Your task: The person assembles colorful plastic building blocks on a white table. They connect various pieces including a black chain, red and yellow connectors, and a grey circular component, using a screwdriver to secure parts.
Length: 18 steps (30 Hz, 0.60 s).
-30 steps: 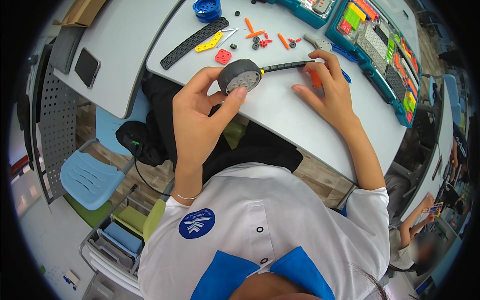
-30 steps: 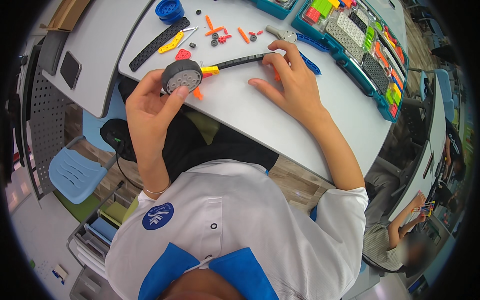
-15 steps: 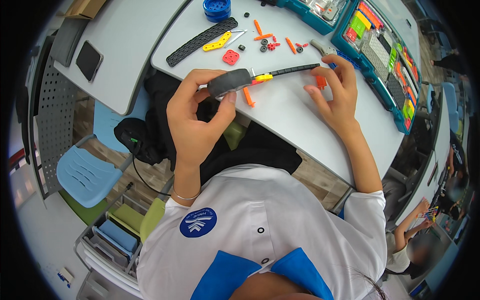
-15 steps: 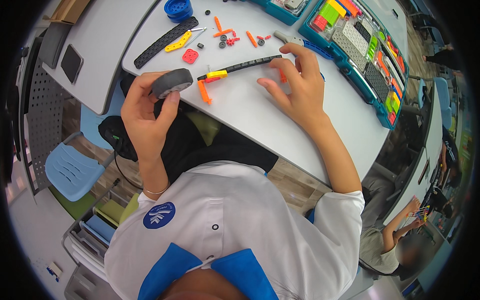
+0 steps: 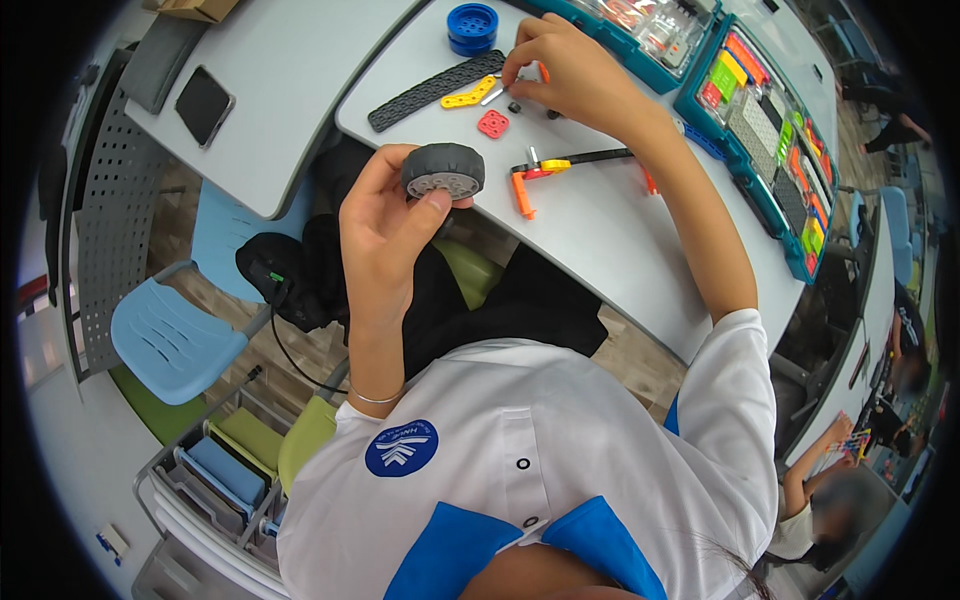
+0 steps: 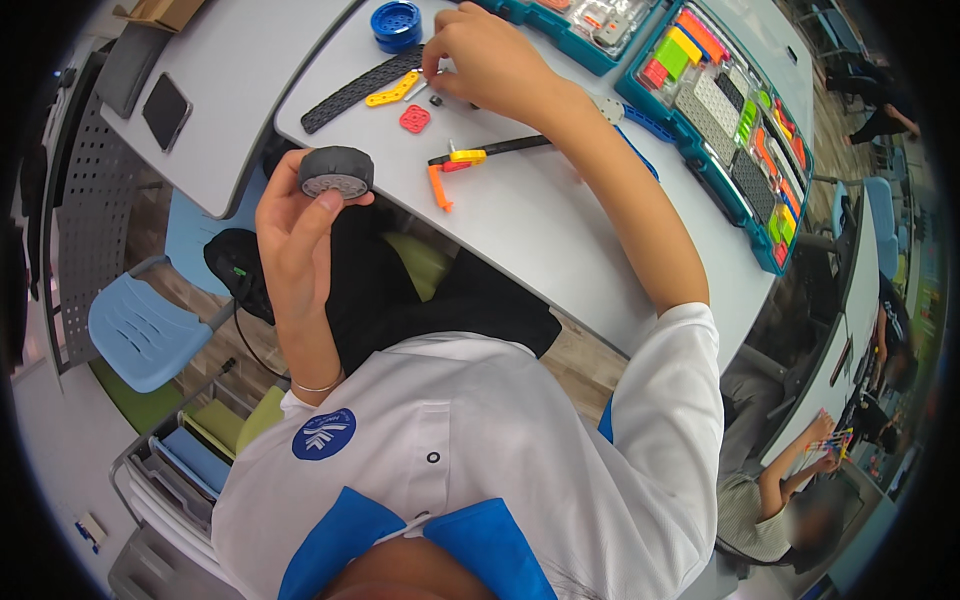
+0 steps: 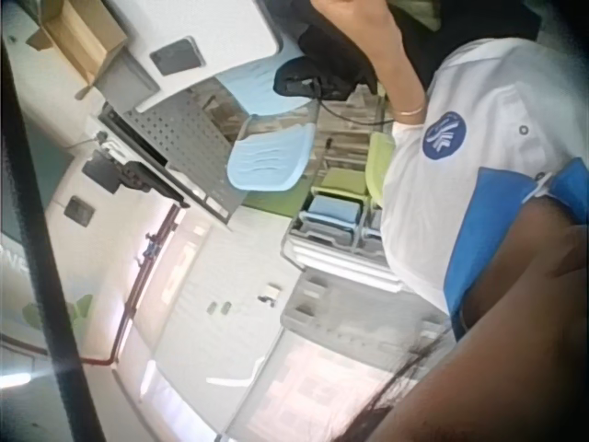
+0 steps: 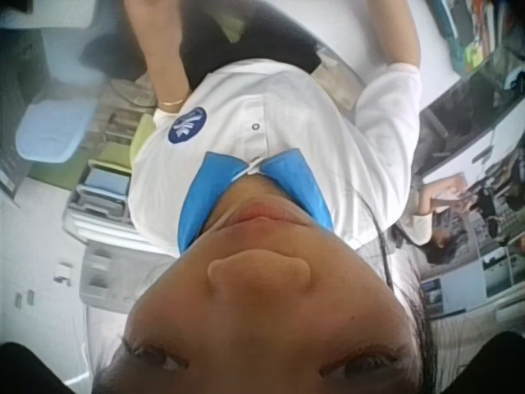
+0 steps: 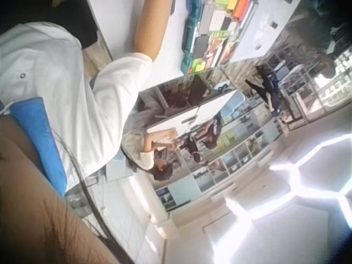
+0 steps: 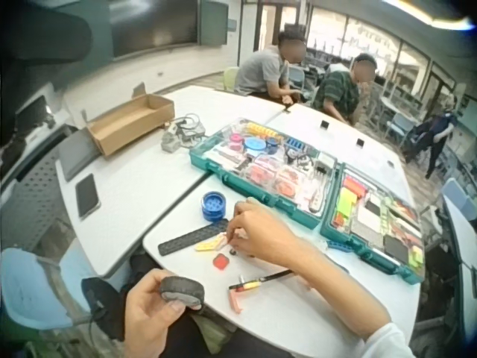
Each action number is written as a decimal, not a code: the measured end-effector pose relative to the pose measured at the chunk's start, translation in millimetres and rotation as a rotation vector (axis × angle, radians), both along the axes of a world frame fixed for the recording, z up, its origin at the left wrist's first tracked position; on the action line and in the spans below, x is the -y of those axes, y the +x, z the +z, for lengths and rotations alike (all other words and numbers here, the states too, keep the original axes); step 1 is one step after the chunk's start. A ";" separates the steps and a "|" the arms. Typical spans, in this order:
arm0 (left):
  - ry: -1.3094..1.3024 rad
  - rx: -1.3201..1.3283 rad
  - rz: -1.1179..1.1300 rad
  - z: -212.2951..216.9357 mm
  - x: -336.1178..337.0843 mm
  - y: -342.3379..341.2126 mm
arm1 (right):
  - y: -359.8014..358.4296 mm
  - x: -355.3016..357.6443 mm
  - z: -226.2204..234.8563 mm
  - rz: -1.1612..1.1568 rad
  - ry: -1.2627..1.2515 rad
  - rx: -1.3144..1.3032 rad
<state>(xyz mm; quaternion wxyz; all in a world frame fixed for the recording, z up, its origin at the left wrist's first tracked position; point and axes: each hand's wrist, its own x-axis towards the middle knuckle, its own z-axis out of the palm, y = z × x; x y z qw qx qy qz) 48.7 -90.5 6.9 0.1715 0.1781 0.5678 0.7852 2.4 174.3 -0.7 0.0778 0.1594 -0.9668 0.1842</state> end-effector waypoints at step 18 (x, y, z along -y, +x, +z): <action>0.835 0.952 -0.586 -7.1 -15.3 -5.8 | 93.3 27.4 73.4 0.184 -0.539 0.068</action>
